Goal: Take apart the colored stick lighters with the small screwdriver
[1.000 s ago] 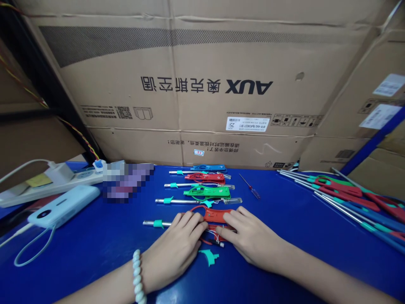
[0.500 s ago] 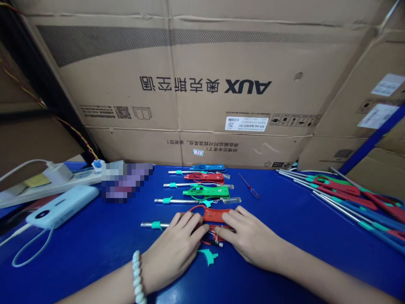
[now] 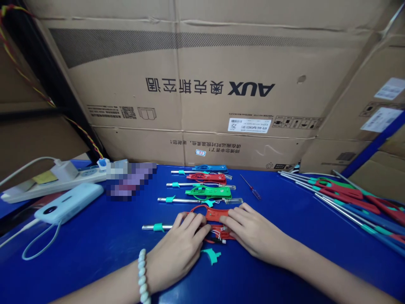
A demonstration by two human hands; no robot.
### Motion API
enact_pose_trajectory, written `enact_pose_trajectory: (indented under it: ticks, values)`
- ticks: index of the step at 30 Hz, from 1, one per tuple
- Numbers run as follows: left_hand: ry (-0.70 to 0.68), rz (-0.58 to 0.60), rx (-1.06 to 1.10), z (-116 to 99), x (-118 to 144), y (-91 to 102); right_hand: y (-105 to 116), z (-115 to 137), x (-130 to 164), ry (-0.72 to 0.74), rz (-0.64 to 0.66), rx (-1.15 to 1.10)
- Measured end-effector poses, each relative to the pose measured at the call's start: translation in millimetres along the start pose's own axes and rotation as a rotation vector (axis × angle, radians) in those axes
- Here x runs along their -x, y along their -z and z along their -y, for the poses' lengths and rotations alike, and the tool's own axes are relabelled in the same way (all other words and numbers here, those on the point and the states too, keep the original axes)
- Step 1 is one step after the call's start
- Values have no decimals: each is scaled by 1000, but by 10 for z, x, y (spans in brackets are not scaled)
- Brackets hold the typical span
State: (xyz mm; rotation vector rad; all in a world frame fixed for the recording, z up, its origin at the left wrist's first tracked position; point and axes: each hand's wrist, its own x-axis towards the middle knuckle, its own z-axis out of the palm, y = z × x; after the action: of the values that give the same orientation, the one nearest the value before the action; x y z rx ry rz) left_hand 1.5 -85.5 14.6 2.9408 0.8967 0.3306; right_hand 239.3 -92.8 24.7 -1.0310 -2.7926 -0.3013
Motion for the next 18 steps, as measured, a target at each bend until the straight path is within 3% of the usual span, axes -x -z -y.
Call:
enact_pose_trajectory:
  ticks: [7,13,18]
  values:
    - [-26,-25,13,20,-14,-7,70,69,8,-47,-35,-98]
    - [52,-21,136,29,-13,-11,-42,180,14,-5,-97,-129]
    - [44,-53,224,42,-3,22,-64,185,-11,-89,-173,-186]
